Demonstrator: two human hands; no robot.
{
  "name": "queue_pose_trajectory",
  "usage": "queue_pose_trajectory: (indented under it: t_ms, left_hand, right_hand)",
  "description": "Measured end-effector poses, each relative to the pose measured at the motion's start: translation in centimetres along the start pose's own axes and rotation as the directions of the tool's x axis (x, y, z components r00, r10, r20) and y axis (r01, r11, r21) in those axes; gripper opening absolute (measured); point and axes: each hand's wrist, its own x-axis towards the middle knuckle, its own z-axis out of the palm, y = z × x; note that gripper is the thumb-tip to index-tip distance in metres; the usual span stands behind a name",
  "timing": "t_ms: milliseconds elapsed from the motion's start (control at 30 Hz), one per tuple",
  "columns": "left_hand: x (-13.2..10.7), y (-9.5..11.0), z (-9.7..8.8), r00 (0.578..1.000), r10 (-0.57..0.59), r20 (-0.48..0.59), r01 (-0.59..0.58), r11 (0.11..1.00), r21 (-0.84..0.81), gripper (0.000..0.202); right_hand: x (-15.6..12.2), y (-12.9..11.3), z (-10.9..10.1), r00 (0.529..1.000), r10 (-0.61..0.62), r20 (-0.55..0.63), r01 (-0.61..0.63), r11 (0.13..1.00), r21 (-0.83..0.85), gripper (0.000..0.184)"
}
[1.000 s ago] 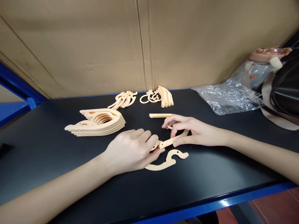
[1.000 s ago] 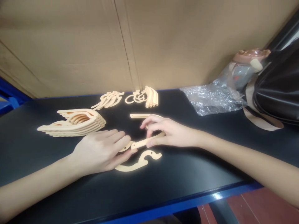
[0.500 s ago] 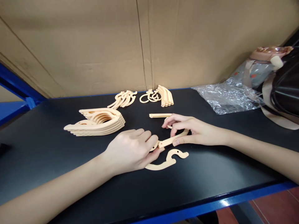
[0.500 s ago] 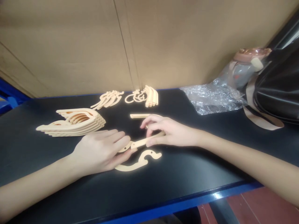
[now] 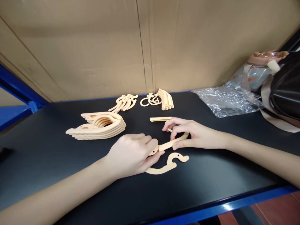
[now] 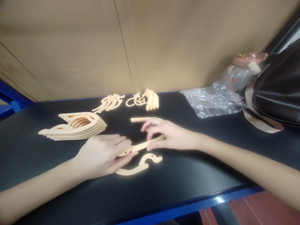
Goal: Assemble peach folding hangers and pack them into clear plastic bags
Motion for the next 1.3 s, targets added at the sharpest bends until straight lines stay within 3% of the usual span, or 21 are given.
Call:
queue_pose_trajectory:
  t_ms: [167, 333, 533, 700, 1000, 1300]
  left_hand:
    - [0.1, -0.2, 0.2, 0.999, -0.032, -0.012, 0.032, 0.998, -0.055, 0.029]
    - [0.1, -0.2, 0.1, 0.999, -0.044, -0.029, 0.038, 0.985, -0.171, 0.017]
    - [0.2, -0.5, 0.2, 0.996, -0.043, 0.076, 0.06, 0.971, -0.233, 0.014]
    - [0.2, -0.7, 0.2, 0.992, -0.05, 0.115, 0.078, 0.963, -0.257, 0.015]
    - [0.0, -1.0, 0.3, 0.989, 0.017, 0.149, 0.031, 0.949, -0.314, 0.027]
    - [-0.4, -0.9, 0.5, 0.982, -0.13, 0.137, 0.176, 0.892, -0.415, 0.025]
  right_hand:
    - [0.0, 0.1, 0.2, 0.998, -0.024, -0.061, 0.025, 1.0, 0.009, 0.021]
    - [0.1, 0.2, 0.0, 0.968, -0.054, -0.244, 0.038, 0.997, -0.072, 0.02]
    - [0.2, 1.3, -0.6, 0.93, -0.016, -0.367, -0.098, 0.952, -0.29, 0.022]
    - [0.3, 2.0, -0.8, 0.936, 0.037, -0.35, -0.16, 0.931, -0.328, 0.028]
    - [0.2, 2.0, -0.5, 0.951, 0.008, -0.311, -0.138, 0.907, -0.398, 0.032]
    - [0.1, 1.6, -0.4, 0.947, 0.018, -0.322, -0.16, 0.892, -0.422, 0.033]
